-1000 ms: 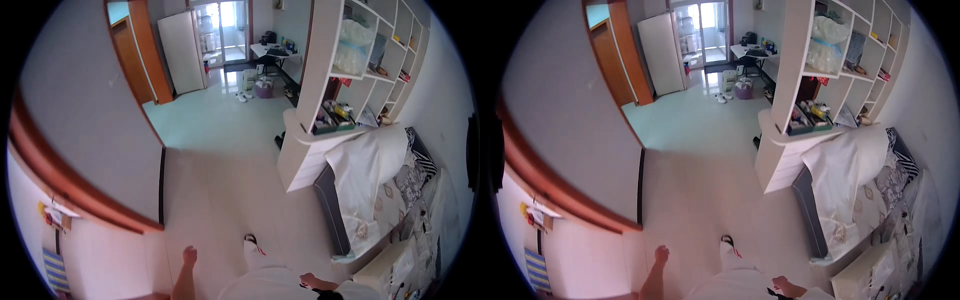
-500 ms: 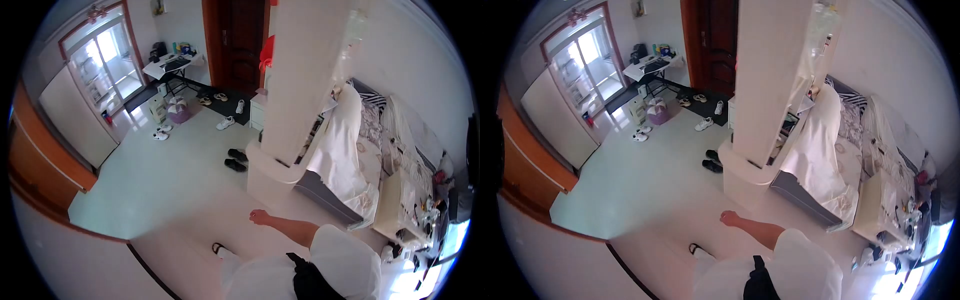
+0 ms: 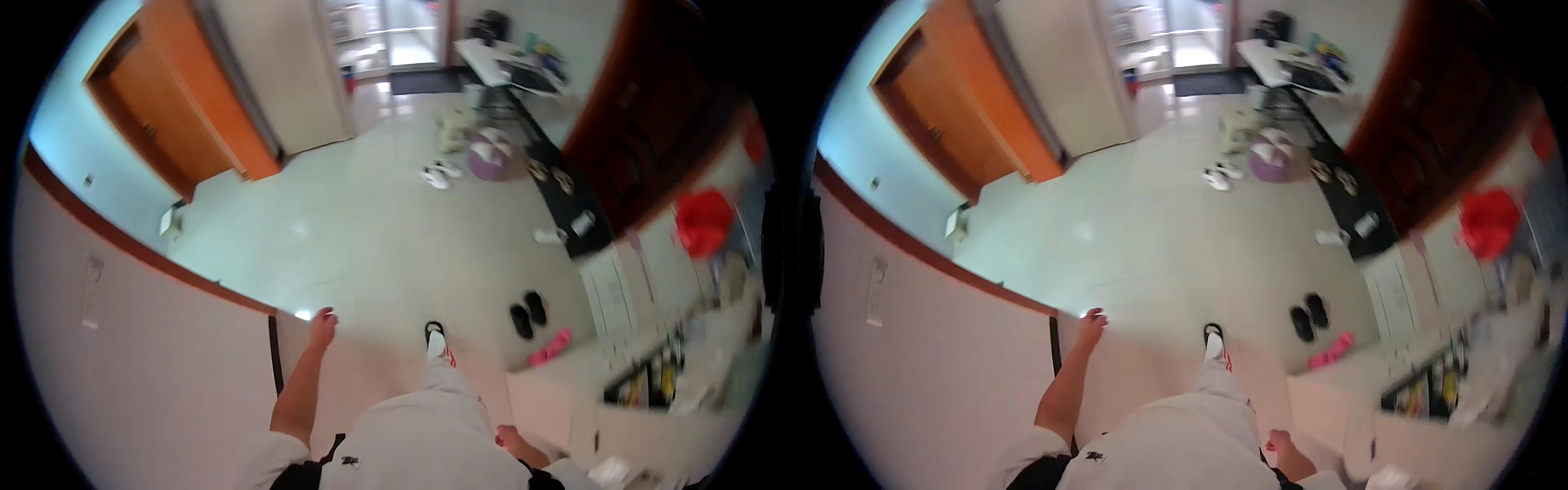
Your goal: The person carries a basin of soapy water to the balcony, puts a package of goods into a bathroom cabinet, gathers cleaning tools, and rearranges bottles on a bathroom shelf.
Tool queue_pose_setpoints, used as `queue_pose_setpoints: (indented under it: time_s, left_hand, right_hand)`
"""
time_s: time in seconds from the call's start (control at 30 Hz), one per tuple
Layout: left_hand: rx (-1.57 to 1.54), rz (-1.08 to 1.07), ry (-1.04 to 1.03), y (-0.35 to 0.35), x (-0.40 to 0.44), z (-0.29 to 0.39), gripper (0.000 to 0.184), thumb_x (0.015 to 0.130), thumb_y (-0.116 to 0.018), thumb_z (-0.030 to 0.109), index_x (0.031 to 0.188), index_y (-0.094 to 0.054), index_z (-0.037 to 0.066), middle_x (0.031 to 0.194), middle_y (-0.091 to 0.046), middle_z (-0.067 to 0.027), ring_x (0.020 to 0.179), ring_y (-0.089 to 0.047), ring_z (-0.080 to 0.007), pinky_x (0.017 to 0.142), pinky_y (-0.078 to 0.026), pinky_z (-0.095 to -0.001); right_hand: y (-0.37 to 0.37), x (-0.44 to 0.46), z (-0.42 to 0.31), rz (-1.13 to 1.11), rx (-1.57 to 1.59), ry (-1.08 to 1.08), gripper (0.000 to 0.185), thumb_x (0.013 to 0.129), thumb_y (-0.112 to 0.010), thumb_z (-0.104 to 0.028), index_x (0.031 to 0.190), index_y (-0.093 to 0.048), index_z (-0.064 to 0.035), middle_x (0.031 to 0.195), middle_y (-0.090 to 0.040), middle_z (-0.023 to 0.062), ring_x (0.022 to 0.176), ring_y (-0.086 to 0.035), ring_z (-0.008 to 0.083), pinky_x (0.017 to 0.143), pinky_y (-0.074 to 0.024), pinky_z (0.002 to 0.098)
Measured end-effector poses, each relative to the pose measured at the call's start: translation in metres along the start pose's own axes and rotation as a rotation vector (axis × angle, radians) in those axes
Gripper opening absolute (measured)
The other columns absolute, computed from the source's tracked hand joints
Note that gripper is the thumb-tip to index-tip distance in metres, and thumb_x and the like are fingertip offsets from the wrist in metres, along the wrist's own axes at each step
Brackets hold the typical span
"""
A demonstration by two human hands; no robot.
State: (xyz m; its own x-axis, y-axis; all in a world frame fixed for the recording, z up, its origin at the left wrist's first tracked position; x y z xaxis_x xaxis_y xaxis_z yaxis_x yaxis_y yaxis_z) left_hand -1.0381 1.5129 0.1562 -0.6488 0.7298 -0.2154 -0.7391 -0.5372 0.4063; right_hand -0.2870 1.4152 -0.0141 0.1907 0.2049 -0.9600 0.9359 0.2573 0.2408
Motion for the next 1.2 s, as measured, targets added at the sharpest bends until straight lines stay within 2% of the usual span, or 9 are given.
queue_pose_setpoints:
  time_s: [0.13,0.2,0.23,0.43,0.5,0.7,0.87,0.97,1.2]
  left_hand:
    - [0.313,-0.066,0.262,-0.025,0.053,-0.045,0.039,0.077,-0.064,0.026,0.111,-0.062,0.008,0.088,-0.067,-0.0136,0.084,-0.064,-0.0289,0.077,-0.050,-0.0392]
    - [0.443,-0.083,0.366,-0.012,0.043,-0.067,0.039,0.077,-0.062,0.029,0.109,-0.064,0.007,0.098,-0.067,-0.0132,0.093,-0.062,-0.0301,0.085,-0.048,-0.0400]
    - [0.484,-0.070,0.416,-0.011,0.040,-0.093,0.038,0.077,-0.061,0.030,0.108,-0.064,0.007,0.103,-0.066,-0.0143,0.097,-0.062,-0.0308,0.087,-0.047,-0.0400]
    - [0.645,-0.545,0.919,0.032,0.035,-0.200,0.034,0.082,-0.046,0.026,0.098,-0.069,0.006,0.105,-0.064,-0.0192,0.099,-0.062,-0.0300,0.086,-0.048,-0.0391]
    - [0.445,-0.205,1.063,0.054,0.060,-0.220,0.024,0.084,-0.052,0.023,0.085,-0.068,0.005,0.086,-0.066,-0.0168,0.079,-0.065,-0.0290,0.074,-0.050,-0.0407]
    - [0.208,0.084,0.898,0.091,0.331,-0.248,0.038,0.081,-0.056,0.034,0.105,-0.067,0.007,0.110,-0.063,-0.0192,0.105,-0.060,-0.0336,0.091,-0.045,-0.0448]
    - [-0.046,0.372,0.637,0.265,0.552,-0.073,0.042,0.078,-0.058,0.030,0.115,-0.061,0.008,0.103,-0.067,-0.0163,0.097,-0.063,-0.0324,0.087,-0.049,-0.0394]
    - [-0.153,0.526,0.517,0.348,0.640,-0.051,0.041,0.079,-0.059,0.028,0.114,-0.060,0.009,0.102,-0.067,-0.0148,0.093,-0.064,-0.0298,0.084,-0.050,-0.0378]
    - [-0.122,0.700,1.115,0.371,0.634,-0.192,0.039,0.082,-0.050,0.033,0.105,-0.065,0.005,0.110,-0.062,-0.0206,0.102,-0.059,-0.0354,0.090,-0.046,-0.0443]
  right_hand:
    - [-0.062,0.099,-0.194,0.008,-0.871,0.367,0.021,0.086,-0.047,-0.017,0.095,-0.058,-0.0022,0.080,-0.063,0.0163,0.063,-0.061,0.0293,0.062,-0.0533,0.0353]
    - [-0.100,0.077,-0.339,-0.244,-0.823,0.542,0.019,0.085,-0.050,-0.019,0.095,-0.059,-0.0044,0.077,-0.060,0.0156,0.063,-0.060,0.0281,0.060,-0.0518,0.0372]
    - [-0.129,0.002,-0.421,-0.115,-0.341,0.128,0.012,0.082,-0.054,-0.014,0.091,-0.058,-0.0076,0.070,-0.056,0.0122,0.060,-0.058,0.0270,0.054,-0.0495,0.0397]
    - [-0.283,-0.018,-0.817,-0.019,-0.274,0.563,0.008,0.085,-0.050,-0.013,0.090,-0.052,-0.0074,0.069,-0.055,0.0078,0.056,-0.054,0.0213,0.050,-0.0499,0.0372]
    - [-0.347,-0.030,-0.902,-0.057,-0.250,0.644,0.007,0.085,-0.049,-0.014,0.087,-0.052,-0.0077,0.068,-0.054,0.0086,0.056,-0.054,0.0223,0.050,-0.0499,0.0396]
    - [-0.532,-0.026,-1.005,-0.388,-0.210,0.247,0.012,0.082,-0.052,-0.010,0.092,-0.056,-0.0027,0.072,-0.057,0.0138,0.056,-0.056,0.0277,0.048,-0.0483,0.0454]
    - [-0.692,-0.047,-1.075,-0.149,-0.672,0.341,0.017,0.086,-0.050,-0.014,0.096,-0.053,-0.0007,0.061,-0.054,0.0159,0.053,-0.057,0.0302,0.044,-0.0490,0.0436]
    - [-0.780,0.051,-1.179,-0.488,-1.928,1.016,0.022,0.089,-0.045,-0.021,0.096,-0.058,-0.0041,0.077,-0.065,0.0175,0.065,-0.064,0.0293,0.058,-0.0539,0.0383]
    - [-1.096,-0.100,-1.325,-0.170,-1.127,0.406,0.018,0.087,-0.049,-0.015,0.092,-0.052,0.0022,0.060,-0.055,0.0171,0.046,-0.054,0.0289,0.041,-0.0467,0.0411]
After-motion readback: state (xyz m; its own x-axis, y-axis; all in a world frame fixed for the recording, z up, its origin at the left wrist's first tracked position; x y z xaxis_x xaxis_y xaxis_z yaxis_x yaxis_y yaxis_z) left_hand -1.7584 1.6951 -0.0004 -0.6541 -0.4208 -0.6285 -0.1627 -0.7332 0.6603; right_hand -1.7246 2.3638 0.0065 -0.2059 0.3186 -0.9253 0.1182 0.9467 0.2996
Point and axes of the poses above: each hand's wrist, its own x-axis towards the middle knuckle, its own y-axis out of the back of the hand, z = x × y, the point moved 5 cm from there along x, towards the middle knuckle
